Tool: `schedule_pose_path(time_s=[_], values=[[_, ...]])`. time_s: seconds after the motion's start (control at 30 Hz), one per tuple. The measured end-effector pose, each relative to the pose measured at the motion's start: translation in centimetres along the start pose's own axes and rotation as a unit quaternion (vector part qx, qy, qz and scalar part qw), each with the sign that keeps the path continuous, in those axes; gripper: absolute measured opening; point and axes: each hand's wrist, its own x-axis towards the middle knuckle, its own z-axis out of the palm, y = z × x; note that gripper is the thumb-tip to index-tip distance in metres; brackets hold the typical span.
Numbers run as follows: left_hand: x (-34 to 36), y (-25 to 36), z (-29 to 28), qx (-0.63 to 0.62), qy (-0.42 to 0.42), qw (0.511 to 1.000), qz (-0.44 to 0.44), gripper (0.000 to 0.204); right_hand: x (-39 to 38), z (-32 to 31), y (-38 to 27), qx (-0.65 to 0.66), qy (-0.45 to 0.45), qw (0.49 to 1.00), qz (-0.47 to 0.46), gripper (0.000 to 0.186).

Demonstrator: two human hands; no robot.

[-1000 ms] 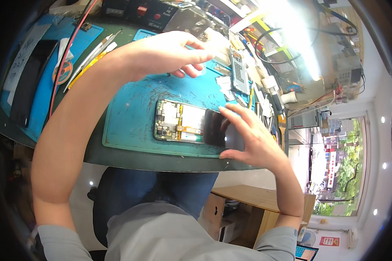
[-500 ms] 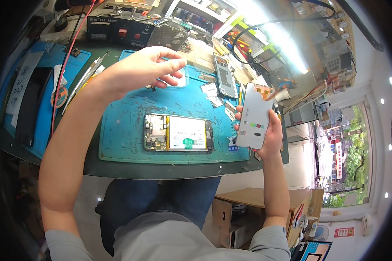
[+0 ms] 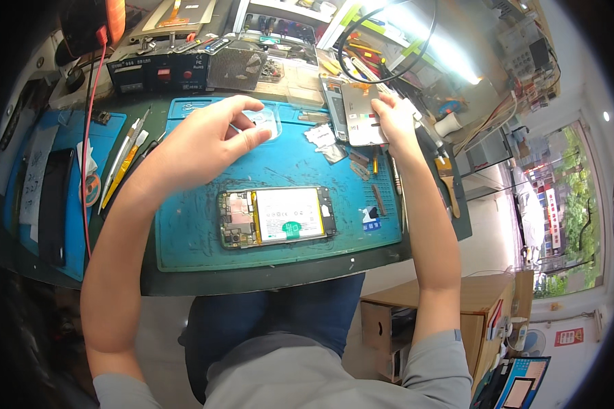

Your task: The person tests a smartphone by swiping the screen, then disassembles it by removing the back cover and battery. They use a metal spudger to pry and disconnect internal components, then place the back cover aside.

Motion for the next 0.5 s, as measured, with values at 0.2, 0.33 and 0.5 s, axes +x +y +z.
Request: schedule_pose_path(time_s=[0.2, 0.33, 0.5], values=[[-1.0, 0.7, 0.0, 0.105, -0.054, 0.993, 0.033, 0.046, -3.6, 0.9, -3.9, -0.348, 0.124, 0.927, -0.055, 0.036], [-1.7, 1.0, -0.2, 0.183, -0.032, 0.982, 0.025, 0.045, -9.5, -0.4, -9.3, -0.428, 0.081, 0.894, -0.110, 0.021], [-1.4, 0.3, -0.2, 0.289, 0.088, 0.953, 0.020, 0.044, -17.0, 0.0, -12.4, -0.231, -0.291, 0.876, -0.307, 0.053]])
